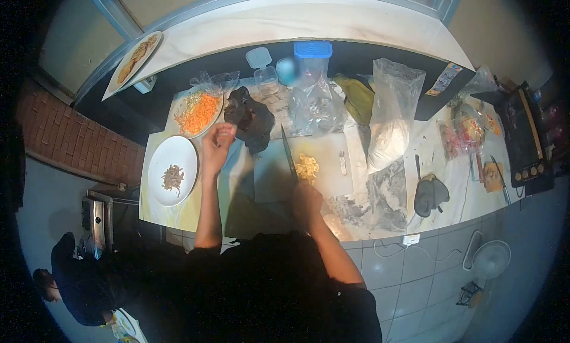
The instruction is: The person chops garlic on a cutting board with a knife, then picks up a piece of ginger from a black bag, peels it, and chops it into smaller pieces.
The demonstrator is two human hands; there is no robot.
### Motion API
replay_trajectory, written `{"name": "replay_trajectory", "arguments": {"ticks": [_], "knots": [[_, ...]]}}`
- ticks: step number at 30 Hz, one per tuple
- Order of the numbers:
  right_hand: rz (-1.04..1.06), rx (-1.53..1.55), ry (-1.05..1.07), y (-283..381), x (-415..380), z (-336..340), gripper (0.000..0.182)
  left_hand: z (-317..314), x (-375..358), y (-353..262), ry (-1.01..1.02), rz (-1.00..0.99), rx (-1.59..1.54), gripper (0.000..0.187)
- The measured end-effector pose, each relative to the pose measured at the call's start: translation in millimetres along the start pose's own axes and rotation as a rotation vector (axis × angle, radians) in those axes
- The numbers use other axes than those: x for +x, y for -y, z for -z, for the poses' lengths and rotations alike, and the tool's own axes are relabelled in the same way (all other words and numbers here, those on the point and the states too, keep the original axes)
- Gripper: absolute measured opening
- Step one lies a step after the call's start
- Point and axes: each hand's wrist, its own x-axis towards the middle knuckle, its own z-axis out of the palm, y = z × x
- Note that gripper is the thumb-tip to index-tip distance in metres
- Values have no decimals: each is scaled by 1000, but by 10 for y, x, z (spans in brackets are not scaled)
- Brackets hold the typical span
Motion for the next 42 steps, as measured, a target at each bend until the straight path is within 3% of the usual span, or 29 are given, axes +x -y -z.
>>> {"name": "replay_trajectory", "arguments": {"ticks": [2,4,7,8,14,18,20,24,26,29,35,42], "knots": [[-7,-18,-4,-5,1,-39,17,-3,-126,233,26,87,-26,11],[-13,-21,-2,-9,-11,-57,17,34,-210,480,244,98,215,16],[-20,-30,-24,-3,15,-77,17,-60,-321,612,325,56,488,22],[-31,-35,-39,-3,20,-89,18,-107,-334,638,317,66,569,29],[-31,-55,32,-62,55,-143,28,-265,-446,1042,131,-73,608,29],[-70,-44,11,-5,39,-91,32,-301,-516,740,117,-31,634,22],[-31,-66,-1,30,20,-12,14,-273,-532,752,112,-96,586,16],[30,-87,-26,72,-25,80,11,-186,-520,744,212,-34,555,13],[-74,16,38,7,29,-35,34,-163,-531,921,261,42,251,12],[-39,43,46,-5,13,-11,32,-116,-506,658,234,188,36,14],[-41,44,13,-11,13,-46,30,117,-322,-219,42,108,-6,25],[53,-70,28,-6,-4,-18,25,-106,-62,-401,56,4,101,19]]}}
